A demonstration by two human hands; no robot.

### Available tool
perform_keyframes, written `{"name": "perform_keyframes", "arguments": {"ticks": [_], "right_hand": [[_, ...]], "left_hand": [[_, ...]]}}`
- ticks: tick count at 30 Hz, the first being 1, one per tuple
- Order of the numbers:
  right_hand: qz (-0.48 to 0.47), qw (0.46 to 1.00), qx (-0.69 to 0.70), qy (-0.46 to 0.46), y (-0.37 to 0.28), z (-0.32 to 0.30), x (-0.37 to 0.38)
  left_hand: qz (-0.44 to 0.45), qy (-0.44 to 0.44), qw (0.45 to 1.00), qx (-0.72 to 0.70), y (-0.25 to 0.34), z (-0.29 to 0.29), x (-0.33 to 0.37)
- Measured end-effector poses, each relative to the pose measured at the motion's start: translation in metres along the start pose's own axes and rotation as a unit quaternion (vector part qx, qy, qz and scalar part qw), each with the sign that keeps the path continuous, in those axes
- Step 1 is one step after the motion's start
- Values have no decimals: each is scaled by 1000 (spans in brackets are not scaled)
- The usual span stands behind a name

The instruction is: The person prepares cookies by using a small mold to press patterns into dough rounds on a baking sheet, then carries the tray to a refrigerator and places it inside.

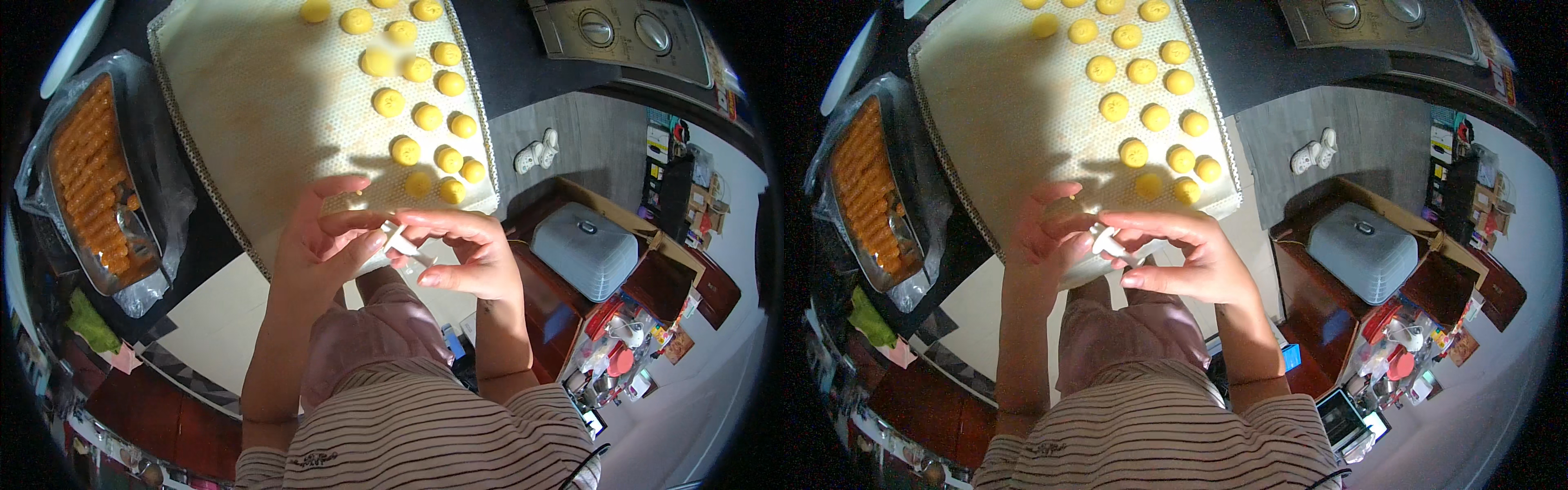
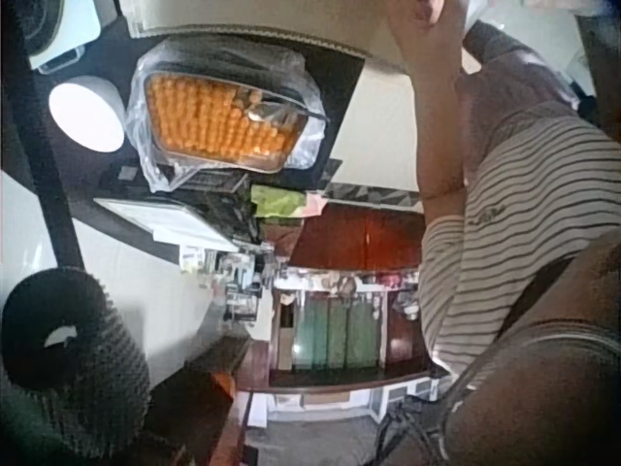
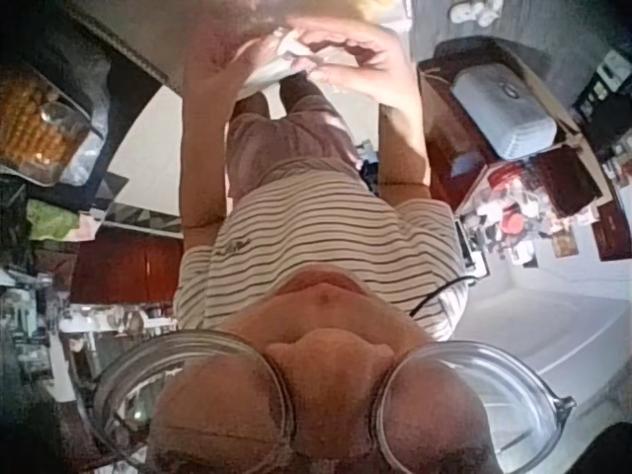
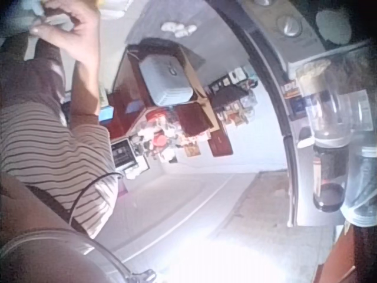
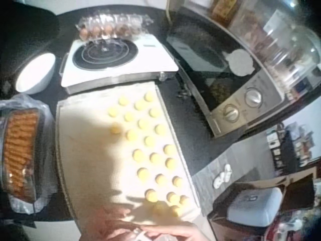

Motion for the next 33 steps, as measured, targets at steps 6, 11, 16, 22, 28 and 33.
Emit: {"name": "perform_keyframes", "arguments": {"ticks": [6,11,16,22,28,33], "right_hand": [[-64,989,-129,-18,-3,22,8],[-57,990,-131,23,0,37,8],[-79,987,-123,72,5,47,11],[-79,986,-97,111,8,52,13],[-71,983,-134,106,7,55,14],[-79,978,-159,108,5,56,15]], "left_hand": [[-38,44,998,-17,2,-11,-13],[-25,47,999,-6,4,-18,-20],[-40,63,997,4,11,-16,-23],[-15,33,989,-144,5,-31,-24],[-43,72,988,-131,9,-30,-26],[-37,44,981,-184,5,-41,-26]]}}
Point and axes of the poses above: each hand's wrist, its own x-axis towards the middle knuckle, its own z-axis out of the palm, y = z × x, the point moved 1 cm from there along x, towards the middle knuckle, and after that the axes turned 13 degrees about -x, right-handed, at the moved point
